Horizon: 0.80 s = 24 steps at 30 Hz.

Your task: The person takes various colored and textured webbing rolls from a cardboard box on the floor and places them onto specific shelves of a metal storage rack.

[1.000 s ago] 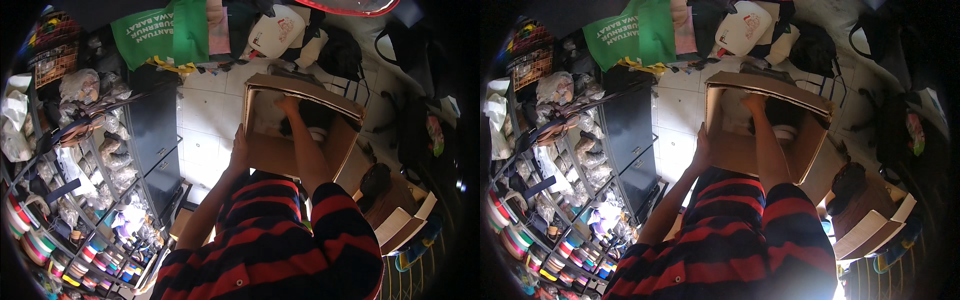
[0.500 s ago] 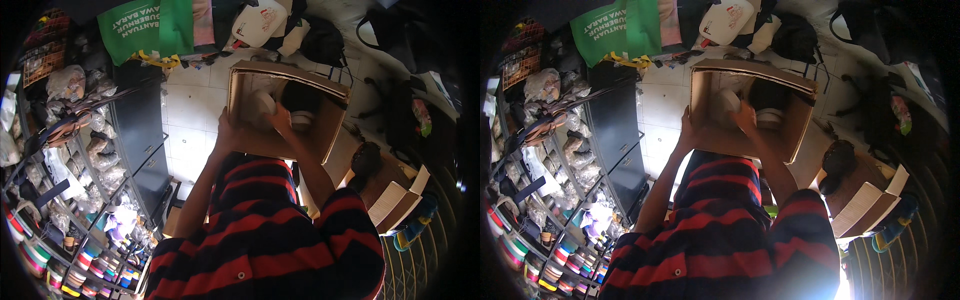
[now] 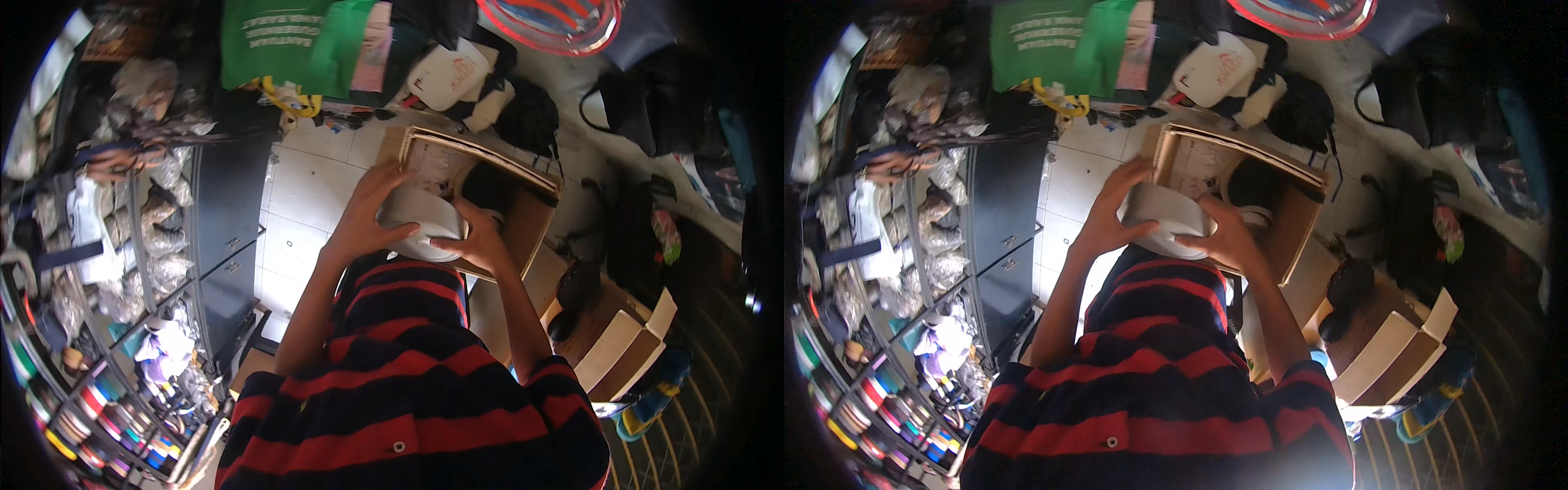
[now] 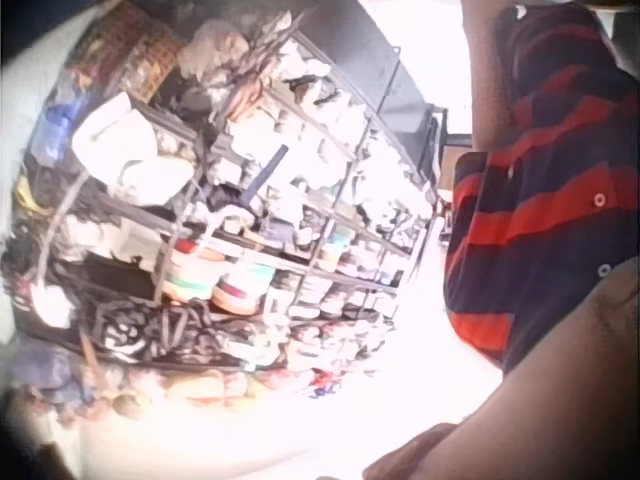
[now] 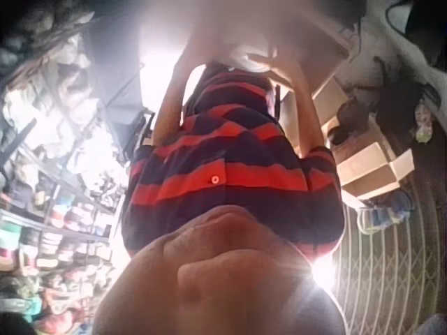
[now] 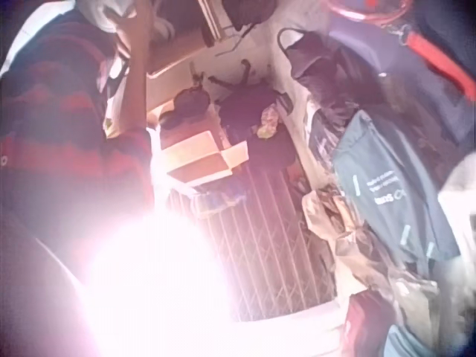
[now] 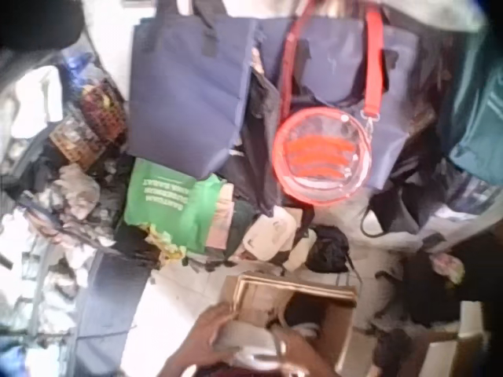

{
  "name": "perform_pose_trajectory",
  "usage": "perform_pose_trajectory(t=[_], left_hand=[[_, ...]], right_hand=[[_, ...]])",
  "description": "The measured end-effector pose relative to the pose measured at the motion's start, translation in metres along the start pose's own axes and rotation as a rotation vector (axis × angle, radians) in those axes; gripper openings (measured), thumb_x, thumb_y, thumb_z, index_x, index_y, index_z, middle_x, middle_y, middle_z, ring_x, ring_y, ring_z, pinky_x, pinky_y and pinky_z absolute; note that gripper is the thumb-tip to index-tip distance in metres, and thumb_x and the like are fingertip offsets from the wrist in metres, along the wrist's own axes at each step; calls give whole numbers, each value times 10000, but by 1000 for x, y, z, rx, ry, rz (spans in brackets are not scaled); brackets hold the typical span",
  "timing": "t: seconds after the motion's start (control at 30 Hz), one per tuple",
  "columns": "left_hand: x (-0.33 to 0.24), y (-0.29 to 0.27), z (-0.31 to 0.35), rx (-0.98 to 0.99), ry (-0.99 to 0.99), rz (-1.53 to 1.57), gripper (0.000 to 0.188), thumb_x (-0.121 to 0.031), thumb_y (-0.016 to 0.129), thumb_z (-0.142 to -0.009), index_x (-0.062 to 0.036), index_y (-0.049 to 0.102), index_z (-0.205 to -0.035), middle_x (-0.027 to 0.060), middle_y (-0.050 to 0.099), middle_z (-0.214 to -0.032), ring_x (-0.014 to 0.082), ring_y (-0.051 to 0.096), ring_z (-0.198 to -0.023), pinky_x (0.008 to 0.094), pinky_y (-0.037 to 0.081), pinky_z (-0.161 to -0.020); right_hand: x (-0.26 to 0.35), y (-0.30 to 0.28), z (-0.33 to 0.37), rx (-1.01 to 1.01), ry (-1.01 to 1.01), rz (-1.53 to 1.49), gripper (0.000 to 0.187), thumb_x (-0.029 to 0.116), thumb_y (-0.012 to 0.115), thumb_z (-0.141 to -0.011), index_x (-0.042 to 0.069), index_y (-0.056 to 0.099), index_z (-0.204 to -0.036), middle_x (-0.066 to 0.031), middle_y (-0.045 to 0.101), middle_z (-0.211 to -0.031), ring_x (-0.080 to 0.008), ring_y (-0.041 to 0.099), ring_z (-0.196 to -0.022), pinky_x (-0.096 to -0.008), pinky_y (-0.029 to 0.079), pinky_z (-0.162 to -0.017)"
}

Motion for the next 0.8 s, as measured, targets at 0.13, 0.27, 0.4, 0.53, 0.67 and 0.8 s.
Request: perform_pose_trajectory(t=[0.13, 0.27, 0.4, 0.53, 0.67, 0.8], left_hand=[[-5, -38, 42, -44, -55, -40, 379, -154, 715, -727, -37, 623, -1075, 141, 650, -999, 313, 591, -970, 393, 434, -891], [-8, -74, 103, -226, -24, 85, 407, -209, 673, -790, -40, 556, -1141, 162, 631, -1028, 351, 603, -944, 408, 478, -815], [-4, -109, 176, -385, -117, 109, 358, -237, 612, -861, -39, 535, -1150, 205, 629, -987, 367, 621, -881, 414, 486, -779], [19, -116, 244, -495, -307, 192, 304, -230, 566, -894, -17, 561, -1111, 221, 643, -882, 372, 631, -845, 404, 483, -755], [36, -100, 310, -628, -553, 362, 306, -220, 440, -948, 5, 583, -1097, 174, 655, -853, 214, 627, -798, 333, 481, -761], [36, -78, 319, -609, -465, 551, 380, -246, 473, -942, 16, 497, -1216, 194, 591, -1116, 261, 563, -1038, 341, 434, -898]], right_hand=[[71, 18, -7, 25, -242, 167, 437, 216, 814, -599, 7, 585, -908, -139, 601, -876, -303, 602, -814, -362, 466, -719], [124, 53, -1, 33, -333, 168, 438, 173, 813, -593, 5, 585, -927, -154, 611, -869, -278, 620, -808, -364, 477, -727], [152, 116, -1, 272, -300, 51, 503, 187, 812, -615, -10, 599, -1026, -142, 647, -967, -208, 625, -895, -352, 482, -797], [156, 178, 8, 383, -163, 128, 637, 207, 826, -602, -24, 577, -1141, -122, 631, -1037, -199, 590, -987, -324, 453, -878], [157, 231, 15, 604, -226, 158, 507, 305, 768, -706, 8, 593, -1077, -103, 632, -937, -159, 571, -882, -320, 465, -768], [135, 222, 40, 409, -189, 159, 492, 354, 755, -711, 0, 605, -1019, -119, 604, -890, -167, 563, -856, -316, 447, -737]])
Point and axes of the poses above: each hand's wrist, its own z-axis away from the middle knuckle, its own y-axis out of the palm, x = y × z, the point moved 5 cm from there along -z, towards the middle knuckle
